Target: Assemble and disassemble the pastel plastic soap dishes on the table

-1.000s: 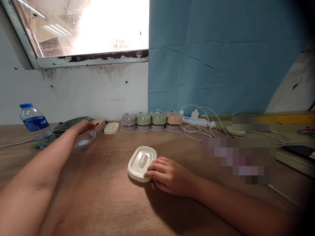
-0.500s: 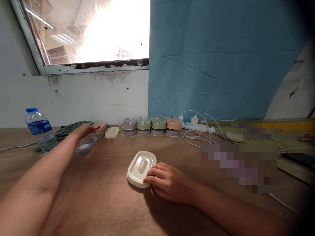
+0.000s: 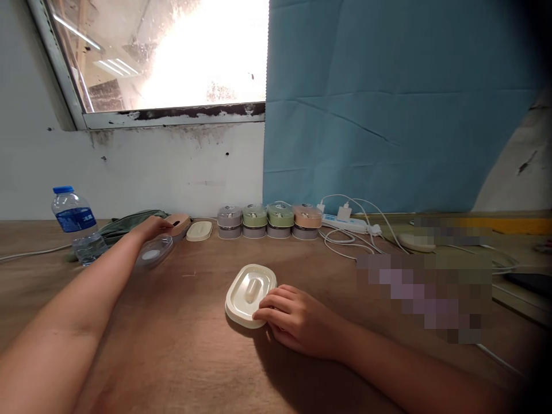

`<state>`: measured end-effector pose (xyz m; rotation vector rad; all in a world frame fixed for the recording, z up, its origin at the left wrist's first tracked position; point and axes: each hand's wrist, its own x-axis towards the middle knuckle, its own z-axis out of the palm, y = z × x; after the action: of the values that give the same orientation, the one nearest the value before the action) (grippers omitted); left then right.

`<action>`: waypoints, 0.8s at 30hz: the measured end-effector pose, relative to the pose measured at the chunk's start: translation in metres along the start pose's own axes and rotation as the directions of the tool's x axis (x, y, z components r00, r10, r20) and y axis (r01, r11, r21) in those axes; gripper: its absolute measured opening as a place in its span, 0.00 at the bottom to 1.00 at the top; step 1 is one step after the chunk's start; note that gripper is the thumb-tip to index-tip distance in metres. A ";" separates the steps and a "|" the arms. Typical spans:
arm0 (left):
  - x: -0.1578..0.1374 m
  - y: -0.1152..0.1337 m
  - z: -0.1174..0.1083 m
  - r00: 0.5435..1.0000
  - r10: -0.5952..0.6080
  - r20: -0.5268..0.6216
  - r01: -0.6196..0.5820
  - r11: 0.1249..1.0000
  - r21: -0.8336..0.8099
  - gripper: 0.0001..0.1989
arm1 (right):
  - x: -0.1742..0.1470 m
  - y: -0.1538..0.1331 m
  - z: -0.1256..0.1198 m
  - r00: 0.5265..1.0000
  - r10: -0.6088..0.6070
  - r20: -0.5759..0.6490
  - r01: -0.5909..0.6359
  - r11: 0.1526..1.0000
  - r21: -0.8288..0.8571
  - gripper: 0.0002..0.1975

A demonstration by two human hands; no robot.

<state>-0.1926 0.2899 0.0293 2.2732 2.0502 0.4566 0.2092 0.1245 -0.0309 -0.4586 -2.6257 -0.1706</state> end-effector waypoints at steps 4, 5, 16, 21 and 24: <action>0.007 -0.003 0.000 1.000 0.027 -0.010 -0.027 0.999 0.032 0.25 | 0.000 0.000 -0.001 1.000 0.000 0.000 0.000 1.000 0.000 0.10; 0.007 0.003 0.000 0.998 0.037 -0.049 -0.035 0.999 0.039 0.25 | 0.001 0.000 -0.001 1.000 0.000 -0.002 0.000 1.000 0.001 0.10; -0.142 0.186 0.043 0.683 0.723 0.104 -0.675 0.679 -0.288 0.15 | -0.001 0.001 0.001 0.998 0.062 -0.001 -0.062 0.993 0.103 0.15; -0.152 0.186 0.052 0.765 0.632 0.125 -0.606 0.771 -0.194 0.12 | 0.000 0.000 -0.002 0.990 0.144 0.003 -0.144 0.984 0.101 0.18; -0.131 0.169 0.034 0.806 0.591 0.033 -0.581 0.801 -0.146 0.12 | 0.000 0.001 -0.003 0.983 0.177 0.041 -0.181 0.977 0.113 0.14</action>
<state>-0.0308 0.1466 0.0109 2.7574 1.1898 0.4917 0.2107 0.1246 -0.0278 -0.6576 -2.5901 0.0476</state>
